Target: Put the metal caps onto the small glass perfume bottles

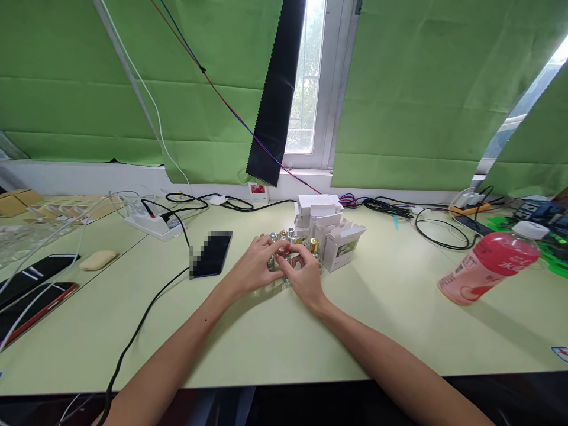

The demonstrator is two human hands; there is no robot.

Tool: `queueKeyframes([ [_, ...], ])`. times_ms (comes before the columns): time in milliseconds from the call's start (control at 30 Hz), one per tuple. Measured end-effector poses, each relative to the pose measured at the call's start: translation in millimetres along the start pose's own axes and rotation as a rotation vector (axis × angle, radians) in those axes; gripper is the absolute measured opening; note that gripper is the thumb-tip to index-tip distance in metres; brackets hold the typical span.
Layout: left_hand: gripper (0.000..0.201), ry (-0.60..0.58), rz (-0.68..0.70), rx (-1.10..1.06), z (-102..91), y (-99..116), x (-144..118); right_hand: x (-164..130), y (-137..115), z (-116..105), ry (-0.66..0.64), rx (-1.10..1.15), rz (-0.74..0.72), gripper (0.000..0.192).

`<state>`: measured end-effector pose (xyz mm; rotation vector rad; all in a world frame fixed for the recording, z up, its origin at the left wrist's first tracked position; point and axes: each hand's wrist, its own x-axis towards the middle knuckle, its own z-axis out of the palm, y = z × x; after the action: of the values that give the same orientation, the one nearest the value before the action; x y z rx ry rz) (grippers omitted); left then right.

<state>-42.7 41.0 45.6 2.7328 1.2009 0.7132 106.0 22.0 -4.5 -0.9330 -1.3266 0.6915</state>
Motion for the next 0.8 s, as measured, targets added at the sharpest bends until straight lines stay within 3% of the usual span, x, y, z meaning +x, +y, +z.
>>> queueKeyframes([
  [800,0.054,0.002,0.051,0.045,-0.2,0.0,0.2,-4.7,-6.6,-0.3,0.077,-0.186,-0.090,0.031],
])
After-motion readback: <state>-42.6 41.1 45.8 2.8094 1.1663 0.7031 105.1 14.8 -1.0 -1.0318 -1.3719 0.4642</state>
